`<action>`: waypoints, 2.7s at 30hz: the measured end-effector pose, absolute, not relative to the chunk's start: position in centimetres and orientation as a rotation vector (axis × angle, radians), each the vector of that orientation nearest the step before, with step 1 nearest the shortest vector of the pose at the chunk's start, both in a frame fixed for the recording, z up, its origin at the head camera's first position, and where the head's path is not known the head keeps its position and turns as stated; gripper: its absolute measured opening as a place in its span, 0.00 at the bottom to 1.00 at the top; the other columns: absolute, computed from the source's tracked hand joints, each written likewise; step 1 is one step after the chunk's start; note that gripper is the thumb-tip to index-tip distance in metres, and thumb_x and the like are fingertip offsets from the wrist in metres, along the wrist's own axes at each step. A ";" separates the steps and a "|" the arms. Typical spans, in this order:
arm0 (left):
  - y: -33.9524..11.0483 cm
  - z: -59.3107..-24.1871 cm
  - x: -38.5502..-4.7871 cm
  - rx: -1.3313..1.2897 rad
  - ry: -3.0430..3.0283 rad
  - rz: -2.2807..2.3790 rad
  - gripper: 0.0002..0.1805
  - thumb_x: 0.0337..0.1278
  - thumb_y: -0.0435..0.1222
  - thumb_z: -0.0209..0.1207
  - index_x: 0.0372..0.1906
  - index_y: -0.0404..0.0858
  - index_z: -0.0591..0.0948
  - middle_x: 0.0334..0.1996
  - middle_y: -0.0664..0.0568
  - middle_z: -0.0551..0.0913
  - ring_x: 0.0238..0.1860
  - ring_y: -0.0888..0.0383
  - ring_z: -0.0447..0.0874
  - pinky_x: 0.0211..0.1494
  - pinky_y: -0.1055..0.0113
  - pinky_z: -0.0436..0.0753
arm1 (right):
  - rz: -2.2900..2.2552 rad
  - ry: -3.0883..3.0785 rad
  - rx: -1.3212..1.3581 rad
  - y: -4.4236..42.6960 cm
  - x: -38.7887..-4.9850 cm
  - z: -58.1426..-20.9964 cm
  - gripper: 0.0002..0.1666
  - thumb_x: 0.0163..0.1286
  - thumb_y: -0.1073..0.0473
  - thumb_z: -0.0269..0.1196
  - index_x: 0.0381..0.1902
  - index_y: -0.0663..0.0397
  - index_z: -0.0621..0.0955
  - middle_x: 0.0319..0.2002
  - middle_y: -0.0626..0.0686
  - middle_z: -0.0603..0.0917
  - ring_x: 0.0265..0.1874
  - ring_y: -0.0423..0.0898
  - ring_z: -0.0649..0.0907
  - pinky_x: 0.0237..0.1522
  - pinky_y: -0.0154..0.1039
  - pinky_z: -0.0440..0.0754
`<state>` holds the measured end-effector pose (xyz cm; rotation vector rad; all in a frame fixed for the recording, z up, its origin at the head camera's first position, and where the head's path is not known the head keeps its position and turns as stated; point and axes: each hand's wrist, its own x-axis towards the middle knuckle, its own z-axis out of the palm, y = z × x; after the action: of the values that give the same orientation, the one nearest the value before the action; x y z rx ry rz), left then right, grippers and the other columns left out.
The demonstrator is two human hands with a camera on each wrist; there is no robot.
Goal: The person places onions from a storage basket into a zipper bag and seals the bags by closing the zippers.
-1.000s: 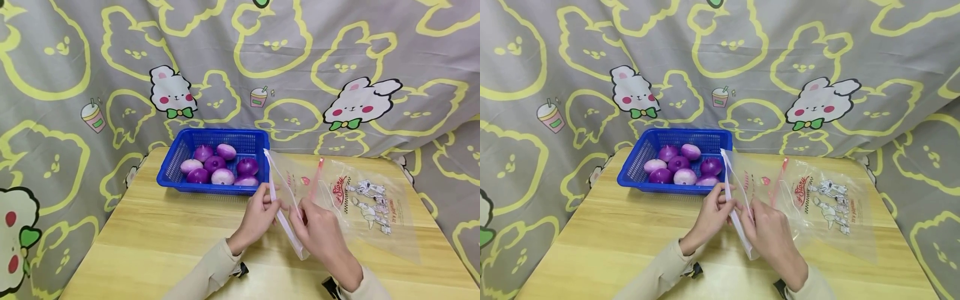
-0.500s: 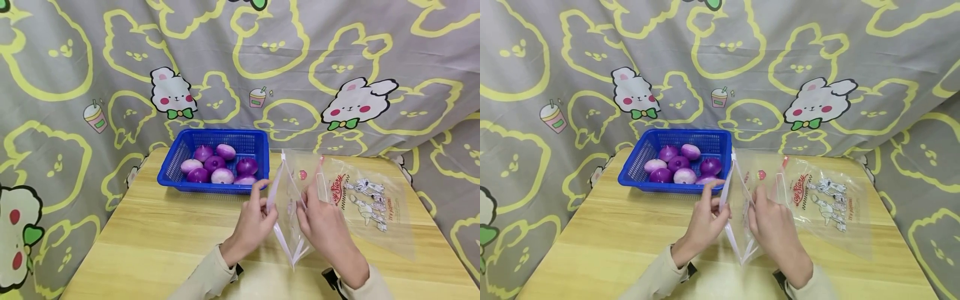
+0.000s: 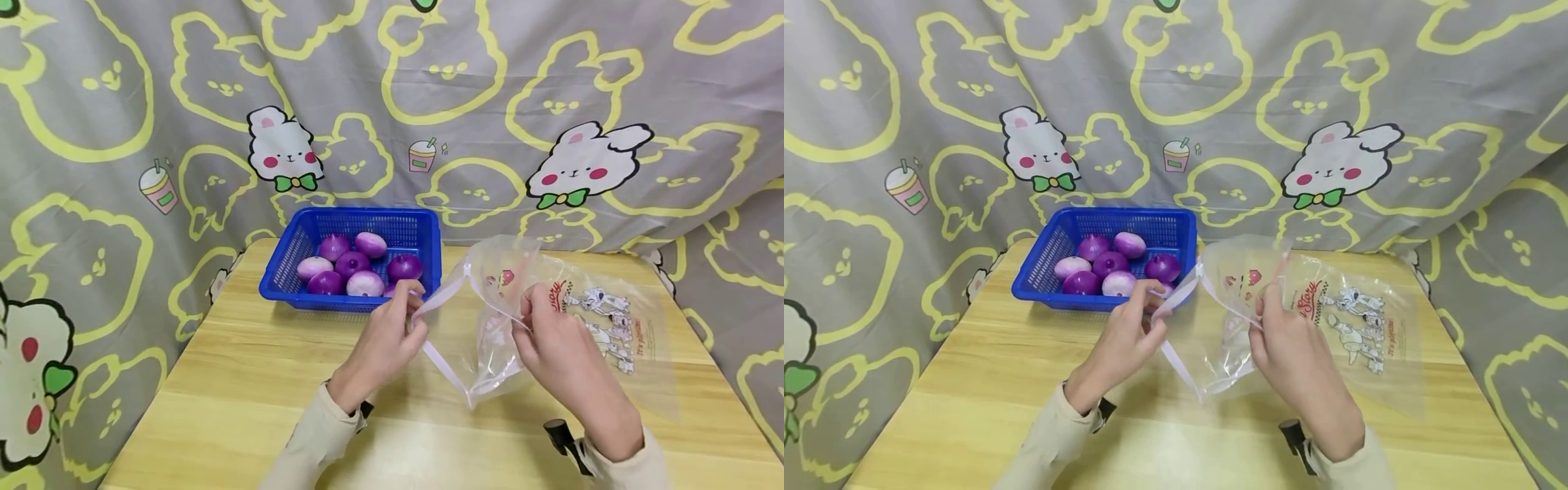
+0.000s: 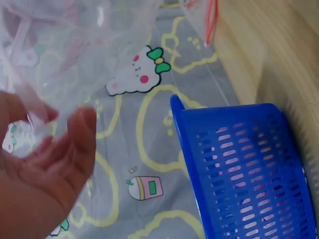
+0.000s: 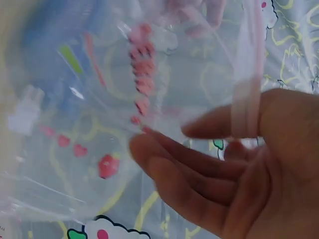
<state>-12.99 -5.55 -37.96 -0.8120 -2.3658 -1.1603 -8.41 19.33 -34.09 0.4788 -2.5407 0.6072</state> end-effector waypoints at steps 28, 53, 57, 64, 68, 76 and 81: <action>-4.6 -36.8 -10.5 -0.941 -2.239 -1.224 0.21 0.59 0.21 0.47 0.56 0.30 0.80 0.45 0.47 0.83 0.28 0.66 0.82 0.34 0.80 0.80 | 0.768 -2.049 0.911 17.9 -8.5 -33.6 0.12 0.74 0.63 0.45 0.43 0.62 0.75 0.61 0.65 0.79 0.21 0.36 0.79 0.22 0.19 0.67; -4.1 -37.4 -10.4 -0.921 -2.483 -0.864 0.17 0.49 0.22 0.60 0.46 0.32 0.85 0.40 0.47 0.80 0.30 0.60 0.75 0.29 0.77 0.77 | 0.780 -2.730 0.503 16.3 -9.0 -36.6 0.23 0.53 0.78 0.57 0.42 0.56 0.88 0.36 0.54 0.87 0.16 0.37 0.67 0.14 0.31 0.65; -4.7 -37.1 -10.5 -0.786 -2.509 -0.709 0.08 0.44 0.24 0.61 0.32 0.34 0.84 0.27 0.52 0.71 0.22 0.60 0.68 0.23 0.71 0.73 | 0.648 -2.783 0.397 17.6 -8.9 -36.0 0.27 0.50 0.78 0.51 0.42 0.57 0.89 0.39 0.59 0.87 0.17 0.42 0.68 0.14 0.34 0.64; -5.3 -37.0 -10.1 -0.807 -2.577 -0.547 0.14 0.45 0.28 0.66 0.41 0.39 0.86 0.26 0.51 0.78 0.23 0.55 0.77 0.21 0.63 0.75 | 0.563 -2.937 0.287 19.0 -8.2 -34.5 0.31 0.48 0.76 0.50 0.45 0.54 0.89 0.22 0.52 0.78 0.15 0.42 0.61 0.12 0.34 0.59; -5.4 -37.2 -10.0 -0.901 -2.507 -0.487 0.20 0.43 0.24 0.64 0.45 0.41 0.85 0.28 0.51 0.76 0.28 0.53 0.76 0.27 0.63 0.76 | 0.496 -2.867 0.299 19.5 -7.8 -34.1 0.30 0.50 0.77 0.52 0.47 0.54 0.88 0.27 0.56 0.74 0.20 0.48 0.67 0.16 0.39 0.65; -5.4 -37.4 -10.4 -0.900 -2.578 -0.496 0.21 0.50 0.21 0.57 0.47 0.41 0.87 0.59 0.36 0.75 0.38 0.47 0.86 0.38 0.59 0.87 | 0.498 -2.902 0.413 19.2 -8.3 -34.9 0.22 0.51 0.78 0.63 0.43 0.57 0.88 0.40 0.62 0.81 0.32 0.56 0.83 0.26 0.46 0.81; -5.5 -37.2 -10.6 -0.951 -2.606 -0.588 0.24 0.50 0.19 0.57 0.53 0.37 0.84 0.47 0.44 0.80 0.33 0.54 0.85 0.35 0.66 0.86 | 0.503 -2.853 0.411 18.9 -9.0 -35.4 0.13 0.60 0.73 0.59 0.36 0.58 0.87 0.28 0.53 0.79 0.26 0.47 0.77 0.25 0.42 0.77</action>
<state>-10.55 -5.48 -37.19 -0.9514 -2.6059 -0.5883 -9.04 18.92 -35.35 0.4111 -2.8526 0.5031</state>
